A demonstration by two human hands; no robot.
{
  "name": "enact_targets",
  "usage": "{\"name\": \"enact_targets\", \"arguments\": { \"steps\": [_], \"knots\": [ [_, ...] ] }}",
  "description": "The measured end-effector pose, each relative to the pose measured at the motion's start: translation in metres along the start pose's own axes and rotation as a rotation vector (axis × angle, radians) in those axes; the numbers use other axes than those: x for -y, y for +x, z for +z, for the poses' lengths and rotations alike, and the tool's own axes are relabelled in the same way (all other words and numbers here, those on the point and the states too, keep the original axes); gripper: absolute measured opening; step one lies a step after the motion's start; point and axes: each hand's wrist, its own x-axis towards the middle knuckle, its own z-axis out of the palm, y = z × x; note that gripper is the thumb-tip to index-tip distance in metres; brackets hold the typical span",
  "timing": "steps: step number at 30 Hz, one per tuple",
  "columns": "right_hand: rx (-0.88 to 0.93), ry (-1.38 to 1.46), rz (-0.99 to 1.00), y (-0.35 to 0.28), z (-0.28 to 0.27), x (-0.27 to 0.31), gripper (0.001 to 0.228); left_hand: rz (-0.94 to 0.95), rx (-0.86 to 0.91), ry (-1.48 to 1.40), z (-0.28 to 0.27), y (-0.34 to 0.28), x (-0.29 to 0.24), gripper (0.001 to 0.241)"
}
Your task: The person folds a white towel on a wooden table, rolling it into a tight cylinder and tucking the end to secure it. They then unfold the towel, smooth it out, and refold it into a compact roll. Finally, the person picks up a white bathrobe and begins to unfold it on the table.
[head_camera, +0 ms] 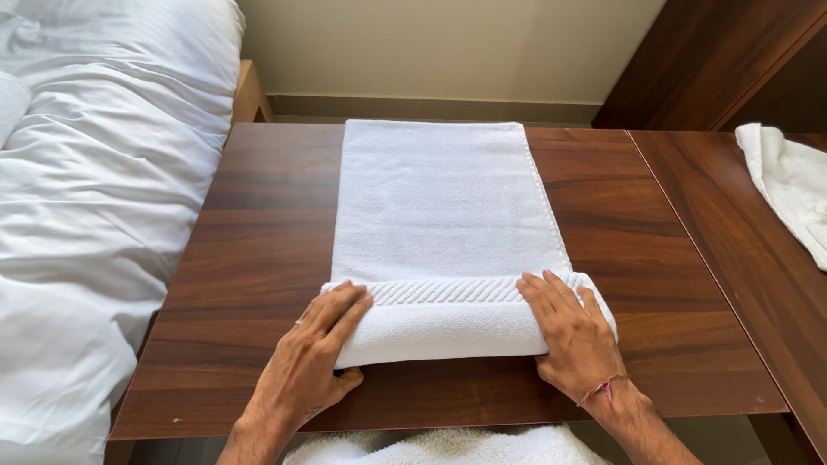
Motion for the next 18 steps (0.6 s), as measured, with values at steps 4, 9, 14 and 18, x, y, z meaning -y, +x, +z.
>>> {"name": "enact_targets", "arguments": {
  "steps": [4, 9, 14, 18],
  "knots": [
    [-0.07, 0.014, -0.02, -0.004, 0.006, -0.01, 0.088, 0.058, -0.029, 0.028, 0.011, -0.007, 0.02, 0.093],
    [0.022, 0.18, 0.003, -0.008, -0.01, -0.023, 0.079, 0.029, 0.152, -0.119, 0.003, -0.013, 0.02, 0.088],
    [0.023, 0.253, -0.046, -0.014, -0.016, -0.032, 0.079, 0.164, -0.008, -0.176, 0.014, -0.018, 0.032, 0.098],
    [0.011, 0.307, -0.101, -0.021, -0.002, -0.051, 0.098, 0.213, -0.063, -0.149, 0.021, -0.018, 0.035, 0.093]
  ]
}}
